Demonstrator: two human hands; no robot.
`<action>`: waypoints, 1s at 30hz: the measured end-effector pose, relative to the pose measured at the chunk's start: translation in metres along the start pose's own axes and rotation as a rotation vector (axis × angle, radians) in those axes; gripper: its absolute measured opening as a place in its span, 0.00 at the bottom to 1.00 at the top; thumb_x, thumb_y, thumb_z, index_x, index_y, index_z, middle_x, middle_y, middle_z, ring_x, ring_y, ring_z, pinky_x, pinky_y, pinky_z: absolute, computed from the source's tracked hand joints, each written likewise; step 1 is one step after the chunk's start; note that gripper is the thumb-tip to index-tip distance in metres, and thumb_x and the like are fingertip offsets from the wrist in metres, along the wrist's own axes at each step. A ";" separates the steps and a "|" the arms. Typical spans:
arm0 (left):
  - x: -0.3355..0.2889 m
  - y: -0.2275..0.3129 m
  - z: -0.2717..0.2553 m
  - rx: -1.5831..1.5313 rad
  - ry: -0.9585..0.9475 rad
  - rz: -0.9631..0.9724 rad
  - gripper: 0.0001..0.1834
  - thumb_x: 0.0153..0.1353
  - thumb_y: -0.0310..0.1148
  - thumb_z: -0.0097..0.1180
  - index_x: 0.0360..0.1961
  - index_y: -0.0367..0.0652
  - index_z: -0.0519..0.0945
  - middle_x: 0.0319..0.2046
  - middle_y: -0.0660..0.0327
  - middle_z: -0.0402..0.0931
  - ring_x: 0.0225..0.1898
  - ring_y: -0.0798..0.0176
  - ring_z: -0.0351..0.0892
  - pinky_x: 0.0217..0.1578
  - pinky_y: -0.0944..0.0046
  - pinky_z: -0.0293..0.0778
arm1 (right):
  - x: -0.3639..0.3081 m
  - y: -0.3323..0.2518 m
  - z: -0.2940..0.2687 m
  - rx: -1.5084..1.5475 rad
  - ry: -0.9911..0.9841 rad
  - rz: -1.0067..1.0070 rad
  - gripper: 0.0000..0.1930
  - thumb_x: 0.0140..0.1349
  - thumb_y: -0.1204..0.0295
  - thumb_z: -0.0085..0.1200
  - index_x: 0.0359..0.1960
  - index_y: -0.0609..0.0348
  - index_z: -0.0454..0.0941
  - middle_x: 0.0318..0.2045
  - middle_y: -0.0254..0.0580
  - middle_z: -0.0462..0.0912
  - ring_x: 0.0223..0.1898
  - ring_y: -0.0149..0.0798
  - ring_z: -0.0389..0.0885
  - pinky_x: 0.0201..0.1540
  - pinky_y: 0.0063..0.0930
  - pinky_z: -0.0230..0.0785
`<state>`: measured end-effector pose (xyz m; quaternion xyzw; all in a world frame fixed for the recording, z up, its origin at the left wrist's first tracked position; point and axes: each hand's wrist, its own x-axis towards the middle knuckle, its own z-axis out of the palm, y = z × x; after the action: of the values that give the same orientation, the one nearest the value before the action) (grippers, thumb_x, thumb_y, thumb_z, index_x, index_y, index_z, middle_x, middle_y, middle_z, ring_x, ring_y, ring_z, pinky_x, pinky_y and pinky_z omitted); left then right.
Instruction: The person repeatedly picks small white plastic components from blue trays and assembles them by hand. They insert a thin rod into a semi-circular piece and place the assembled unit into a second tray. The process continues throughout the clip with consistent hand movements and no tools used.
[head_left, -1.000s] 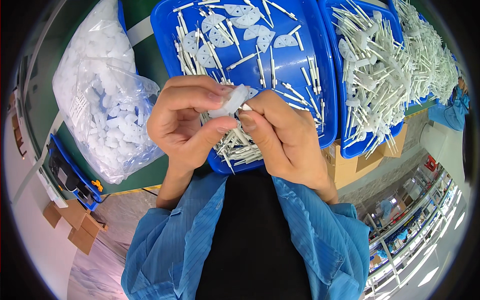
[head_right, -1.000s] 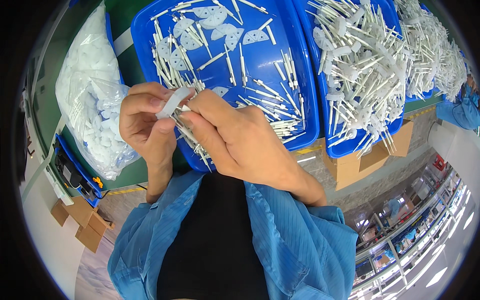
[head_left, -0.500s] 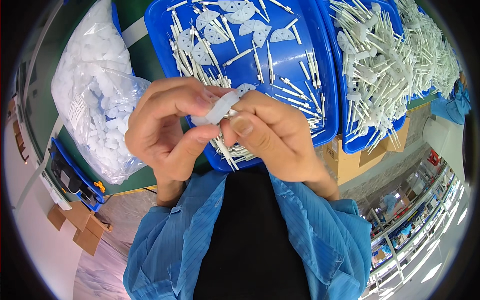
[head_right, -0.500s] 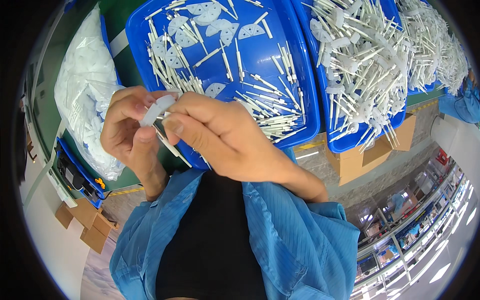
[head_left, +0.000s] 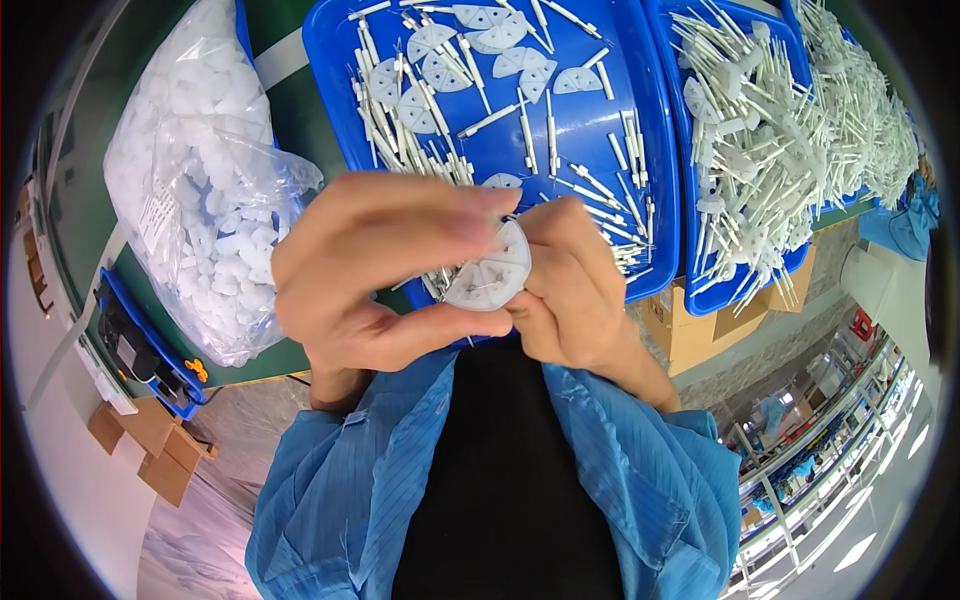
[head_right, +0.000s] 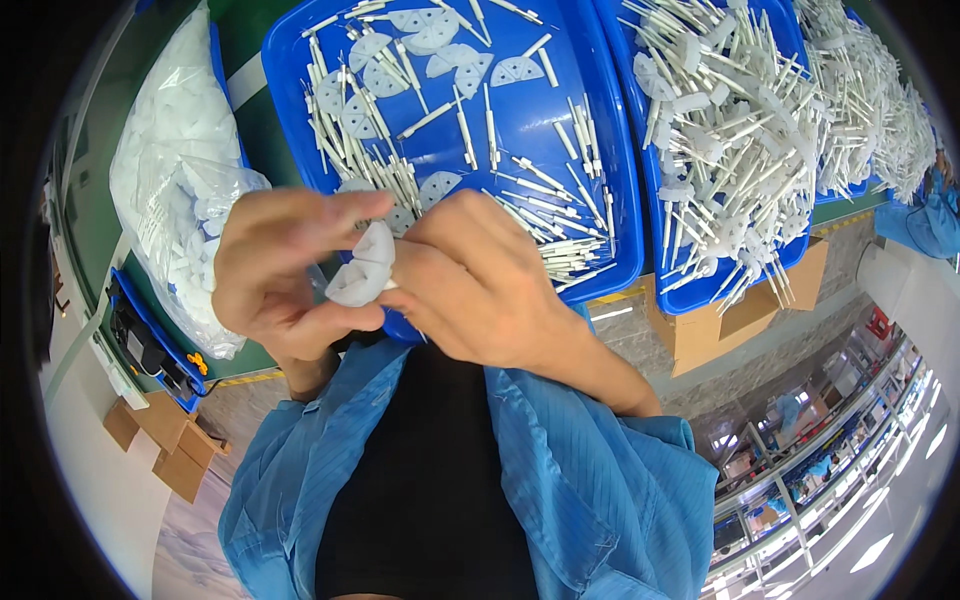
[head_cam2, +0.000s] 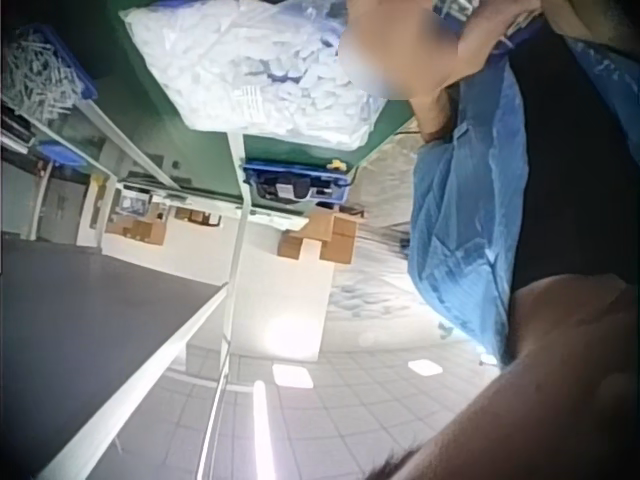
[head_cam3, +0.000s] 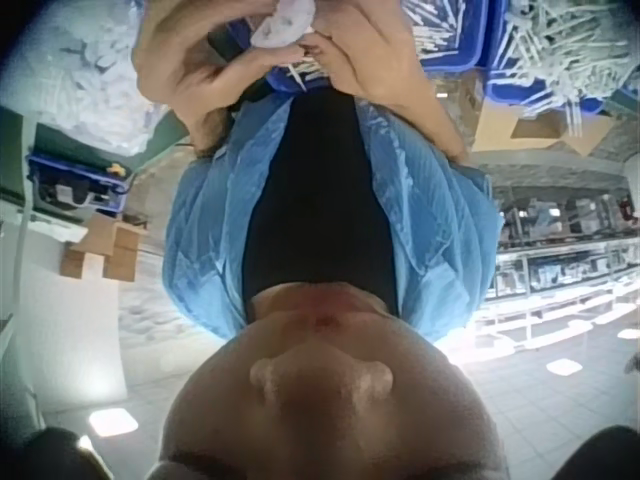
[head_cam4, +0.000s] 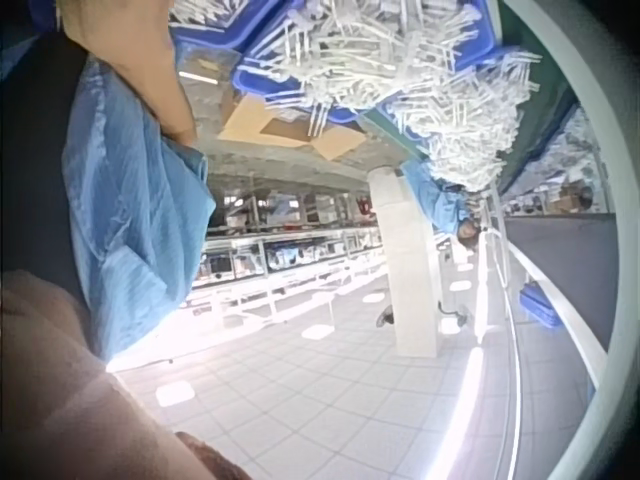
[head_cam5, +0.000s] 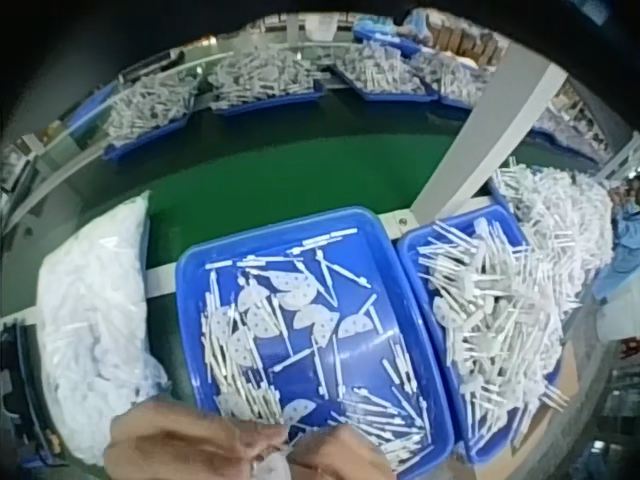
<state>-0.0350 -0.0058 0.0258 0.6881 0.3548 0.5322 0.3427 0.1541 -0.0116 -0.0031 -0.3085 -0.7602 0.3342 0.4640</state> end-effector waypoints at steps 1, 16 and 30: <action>-0.001 -0.009 0.001 -0.030 -0.017 0.083 0.23 0.42 0.30 0.77 0.40 0.32 0.84 0.45 0.43 0.80 0.41 0.51 0.86 0.39 0.63 0.84 | 0.001 0.001 -0.001 -0.015 0.014 -0.006 0.14 0.49 0.73 0.68 0.38 0.62 0.81 0.29 0.40 0.73 0.27 0.40 0.70 0.28 0.33 0.63; -0.001 0.003 0.002 0.087 -0.008 -0.046 0.18 0.40 0.23 0.76 0.34 0.30 0.82 0.35 0.45 0.83 0.36 0.50 0.87 0.38 0.62 0.85 | 0.012 -0.007 -0.020 0.000 -0.094 0.206 0.11 0.51 0.75 0.65 0.37 0.60 0.81 0.26 0.38 0.70 0.26 0.38 0.67 0.30 0.32 0.59; -0.025 -0.007 0.010 -0.165 0.170 -0.093 0.18 0.57 0.29 0.69 0.45 0.34 0.77 0.41 0.46 0.77 0.42 0.46 0.85 0.44 0.47 0.85 | 0.039 0.017 -0.045 -0.619 -0.338 0.162 0.13 0.50 0.78 0.59 0.38 0.56 0.87 0.51 0.40 0.79 0.47 0.43 0.78 0.46 0.30 0.72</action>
<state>-0.0301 -0.0239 0.0054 0.5927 0.3691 0.5997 0.3910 0.1833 0.0394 0.0185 -0.4340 -0.8644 0.1701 0.1886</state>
